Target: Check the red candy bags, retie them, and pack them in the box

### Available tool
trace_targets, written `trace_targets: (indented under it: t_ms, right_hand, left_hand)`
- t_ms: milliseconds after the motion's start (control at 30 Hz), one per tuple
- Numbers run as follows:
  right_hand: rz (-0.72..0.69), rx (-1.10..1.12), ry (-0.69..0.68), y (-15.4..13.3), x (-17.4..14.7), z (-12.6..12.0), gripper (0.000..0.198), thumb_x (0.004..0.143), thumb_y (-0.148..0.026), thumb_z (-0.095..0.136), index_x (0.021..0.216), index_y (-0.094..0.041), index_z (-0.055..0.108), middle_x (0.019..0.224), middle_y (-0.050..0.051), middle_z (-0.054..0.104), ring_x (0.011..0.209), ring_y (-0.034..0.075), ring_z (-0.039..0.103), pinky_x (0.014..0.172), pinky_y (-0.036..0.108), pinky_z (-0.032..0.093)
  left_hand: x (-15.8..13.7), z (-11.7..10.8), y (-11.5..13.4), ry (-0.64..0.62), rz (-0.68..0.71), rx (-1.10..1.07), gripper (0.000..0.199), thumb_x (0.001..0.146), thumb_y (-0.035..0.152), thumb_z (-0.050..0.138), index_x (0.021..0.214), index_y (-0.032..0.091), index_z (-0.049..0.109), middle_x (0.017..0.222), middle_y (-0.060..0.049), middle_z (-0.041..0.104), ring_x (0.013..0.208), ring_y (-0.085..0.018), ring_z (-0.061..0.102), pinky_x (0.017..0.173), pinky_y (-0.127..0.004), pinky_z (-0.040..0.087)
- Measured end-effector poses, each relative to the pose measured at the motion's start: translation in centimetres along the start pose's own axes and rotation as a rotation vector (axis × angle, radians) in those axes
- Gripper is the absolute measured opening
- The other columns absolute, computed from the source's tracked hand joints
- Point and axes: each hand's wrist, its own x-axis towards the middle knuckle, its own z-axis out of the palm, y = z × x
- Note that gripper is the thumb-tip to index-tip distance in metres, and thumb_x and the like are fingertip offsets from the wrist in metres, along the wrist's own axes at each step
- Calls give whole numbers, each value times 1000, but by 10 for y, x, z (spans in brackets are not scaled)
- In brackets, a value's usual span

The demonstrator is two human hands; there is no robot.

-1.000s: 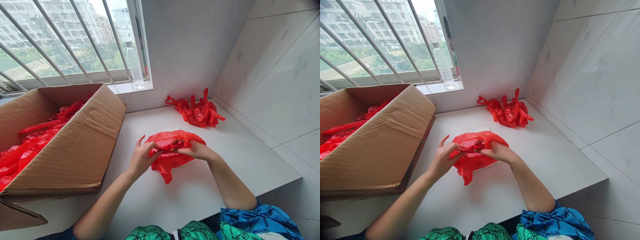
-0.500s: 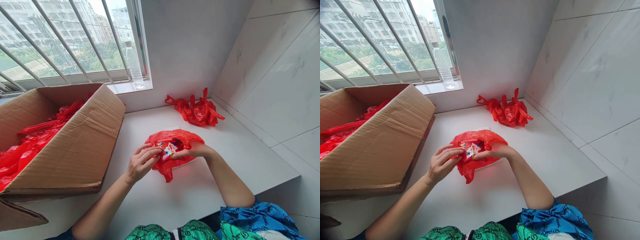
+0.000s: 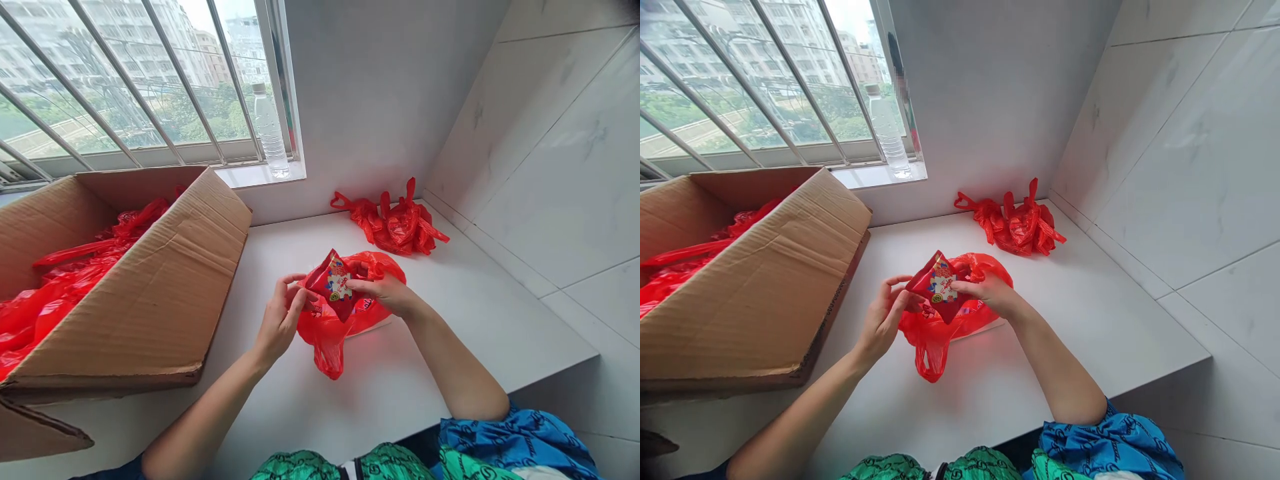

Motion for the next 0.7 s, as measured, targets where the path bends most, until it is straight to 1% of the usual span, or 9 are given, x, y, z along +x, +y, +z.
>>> trace_targets:
  t_ms: [33,100,133,200,300,400,467,633,700]
  right_hand:
    - [-25,62,-3,3,3,3,41,83,-43,69,121,-27,63,119,5,71,107,25,68,90,39,57]
    - [-59,133,-18,8,6,9,43,84,-44,66,124,-27,61,121,4,70,111,25,67,92,39,56]
    - [-55,128,-26,9,6,11,43,85,-45,66,124,-28,61,120,4,70,112,25,66,93,39,56]
    - [-5,55,-2,12,4,12,41,84,-48,67,121,-30,65,115,3,72,113,26,65,96,40,54]
    - [38,-25,55,11,0,10,42,81,-50,71,118,-31,68,115,2,72,117,27,63,103,43,50]
    - [12,54,21,9,0,7,44,85,-56,65,118,-27,69,114,4,73,112,26,66,103,44,50]
    - [27,77,17,11,3,6,44,86,-59,62,112,-25,71,109,5,74,106,26,69,99,44,53]
    - [15,118,206,24,14,1,39,85,-61,62,98,-26,74,102,4,75,104,25,69,94,41,56]
    - [-10,145,245,26,16,-1,40,85,-62,61,95,-25,74,101,5,75,107,26,68,91,40,57]
  left_hand:
    - [0,1,4,-45,-21,-42,30,102,43,37,123,22,46,97,-4,69,80,-16,69,76,-32,58]
    - [1,3,12,-130,-35,-23,33,98,47,46,117,21,52,102,-6,70,85,-18,69,78,-33,58]
    - [2,3,15,-150,-39,8,34,95,47,54,117,20,54,104,-6,70,88,-20,70,78,-33,58]
    - [4,2,20,-122,-48,27,41,89,43,65,121,21,54,108,-7,70,93,-22,70,79,-33,58]
    - [8,-6,24,-71,-87,-81,40,90,40,64,123,20,53,112,-8,70,95,-22,70,81,-35,60]
    - [13,-18,25,-178,-161,-172,34,90,43,64,113,18,58,108,-10,71,92,-24,71,78,-36,61]
    - [14,-24,24,-240,-192,-190,33,90,44,65,109,18,61,105,-9,72,93,-24,71,79,-36,61]
    - [13,-35,21,-302,-242,-188,37,88,47,65,111,18,66,102,-9,73,91,-25,71,78,-37,61]
    - [12,-37,21,-333,-254,-181,39,88,48,64,113,18,66,102,-10,73,90,-25,70,77,-39,61]
